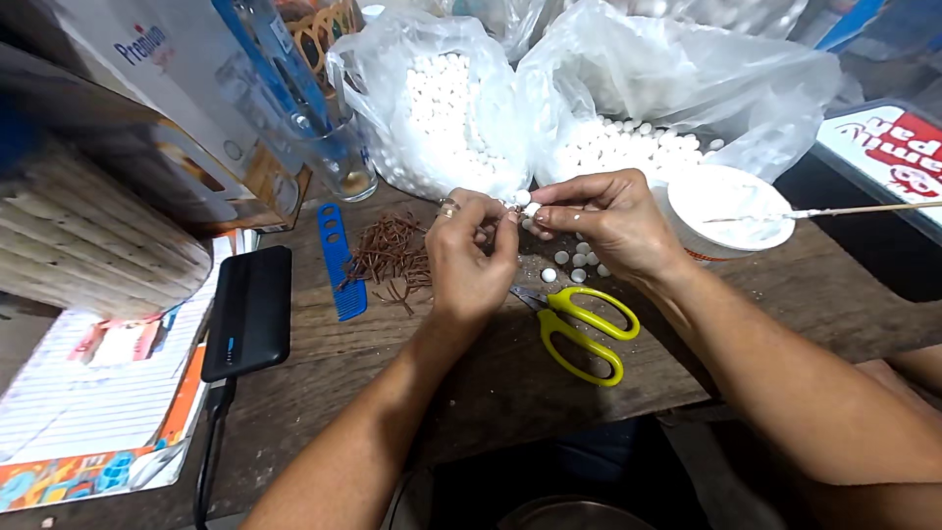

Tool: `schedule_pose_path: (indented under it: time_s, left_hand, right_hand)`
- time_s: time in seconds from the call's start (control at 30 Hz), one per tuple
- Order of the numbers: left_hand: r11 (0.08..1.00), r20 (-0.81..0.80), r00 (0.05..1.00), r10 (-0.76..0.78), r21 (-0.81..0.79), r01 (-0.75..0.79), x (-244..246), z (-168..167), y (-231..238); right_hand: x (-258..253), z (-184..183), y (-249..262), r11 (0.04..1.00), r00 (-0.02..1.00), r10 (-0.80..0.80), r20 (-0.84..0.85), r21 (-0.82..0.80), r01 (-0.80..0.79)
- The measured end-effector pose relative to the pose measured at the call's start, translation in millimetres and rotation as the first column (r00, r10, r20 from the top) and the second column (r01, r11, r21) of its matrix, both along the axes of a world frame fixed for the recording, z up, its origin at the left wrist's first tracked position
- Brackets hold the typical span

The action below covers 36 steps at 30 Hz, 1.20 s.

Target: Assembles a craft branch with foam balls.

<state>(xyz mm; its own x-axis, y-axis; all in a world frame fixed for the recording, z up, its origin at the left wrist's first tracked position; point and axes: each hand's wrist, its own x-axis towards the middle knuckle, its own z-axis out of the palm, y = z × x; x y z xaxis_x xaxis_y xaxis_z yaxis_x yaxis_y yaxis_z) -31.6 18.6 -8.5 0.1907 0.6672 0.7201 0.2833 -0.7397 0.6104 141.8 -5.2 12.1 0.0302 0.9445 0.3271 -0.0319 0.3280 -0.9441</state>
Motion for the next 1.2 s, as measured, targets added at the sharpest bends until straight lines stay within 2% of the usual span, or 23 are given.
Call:
schedule_pose_path:
  time_s: [0.23,0.83,0.97,1.1,1.2]
  left_hand:
    - [1.000,0.012,1.000,-0.006,-0.003,0.006,1.1,-0.9,-0.7]
    - [0.997,0.053,0.998,-0.041,-0.061,0.045,2.0,-1.9,-1.5]
    - [0.993,0.067,0.997,-0.043,-0.105,0.050,1.6,-1.4,-3.0]
    - [0.974,0.111,0.992,-0.067,-0.208,0.089,-0.4,0.8,-3.9]
    - [0.970,0.143,0.987,-0.067,-0.224,0.099,1.1,1.2,-4.8]
  right_hand:
    - [-2.7,0.5,-0.8,0.999,1.000,-0.019,0.003,-0.026,0.019]
    - [-10.5,2.1,-3.3,0.993,0.993,-0.048,-0.110,-0.114,0.035]
    - [-10.7,2.3,-4.2,0.996,0.997,-0.060,-0.046,-0.071,0.057]
    - [-6.9,3.5,-6.2,0.997,0.990,-0.043,0.138,0.073,0.033]
    - [-5.4,1.5,-6.2,0.985,0.968,-0.082,0.238,0.168,0.042]
